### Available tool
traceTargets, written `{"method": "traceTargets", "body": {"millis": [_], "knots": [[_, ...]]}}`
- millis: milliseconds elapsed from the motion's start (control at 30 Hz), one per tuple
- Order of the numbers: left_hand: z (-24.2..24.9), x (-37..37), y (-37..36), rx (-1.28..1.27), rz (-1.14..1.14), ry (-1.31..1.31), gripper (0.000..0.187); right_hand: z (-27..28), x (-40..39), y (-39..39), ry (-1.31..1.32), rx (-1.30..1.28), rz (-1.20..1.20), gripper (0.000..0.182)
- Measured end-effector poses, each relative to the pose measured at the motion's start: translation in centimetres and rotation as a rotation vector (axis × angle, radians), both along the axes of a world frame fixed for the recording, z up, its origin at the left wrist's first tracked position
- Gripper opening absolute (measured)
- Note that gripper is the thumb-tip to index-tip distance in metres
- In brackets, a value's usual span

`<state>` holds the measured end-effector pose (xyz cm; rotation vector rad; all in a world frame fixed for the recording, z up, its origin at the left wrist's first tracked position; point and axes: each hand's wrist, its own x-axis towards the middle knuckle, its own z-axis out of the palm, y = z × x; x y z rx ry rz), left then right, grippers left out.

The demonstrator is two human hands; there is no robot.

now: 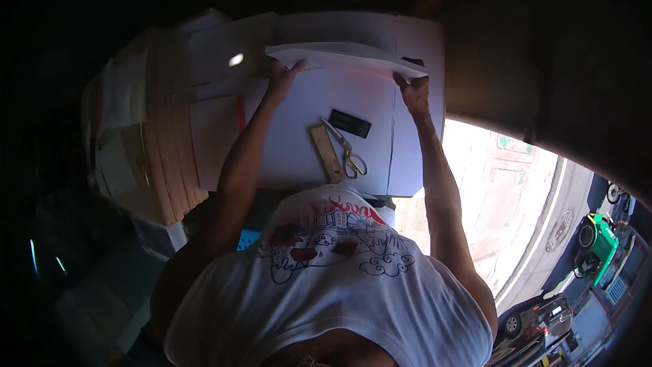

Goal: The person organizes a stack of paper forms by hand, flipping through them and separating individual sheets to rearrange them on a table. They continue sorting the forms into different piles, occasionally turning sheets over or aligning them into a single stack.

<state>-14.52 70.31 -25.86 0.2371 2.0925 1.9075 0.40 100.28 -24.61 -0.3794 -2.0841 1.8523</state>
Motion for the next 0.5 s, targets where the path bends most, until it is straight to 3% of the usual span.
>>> {"method": "traceTargets", "body": {"millis": [67, 100, 133, 167, 233, 300, 367, 433, 500], "knots": [[-1.3, -1.0, 0.6, -0.026, 0.040, 0.001, 0.034, -2.7, -0.3, -0.4, -0.040, 0.013, -0.138, 0.038], [-1.4, -1.6, 0.9, -0.049, 0.093, 0.154, 0.035, -2.6, -0.5, -0.7, -0.027, 0.053, -0.162, 0.034], [0.4, -2.6, 0.1, -0.176, 0.118, 0.177, 0.035, -0.7, -1.5, -1.3, 0.060, -0.085, 0.015, 0.027], [1.4, -3.5, -0.5, -0.070, 0.109, 0.196, 0.035, -0.9, -2.3, -1.3, 0.078, 0.029, 0.049, 0.026], [4.9, -4.8, -2.9, -0.141, 0.127, 0.088, 0.038, 1.5, -4.5, -3.9, 0.323, -0.026, 0.158, 0.060], [6.7, -7.0, -6.8, -0.268, 0.100, 0.036, 0.040, 2.3, -7.1, -6.6, 0.128, -0.040, 0.156, 0.054], [5.3, -9.7, -11.6, -0.067, 0.088, -0.094, 0.041, 3.2, -10.7, -10.3, -0.214, -0.014, 0.168, 0.042], [4.2, -12.7, -16.4, -0.133, 0.121, -0.064, 0.042, 1.9, -14.0, -13.7, -0.074, -0.175, 0.309, 0.042], [3.2, -15.8, -21.4, -0.203, 0.096, -0.006, 0.044, 3.8, -17.2, -18.5, -0.244, -0.057, 0.257, 0.040]]}}
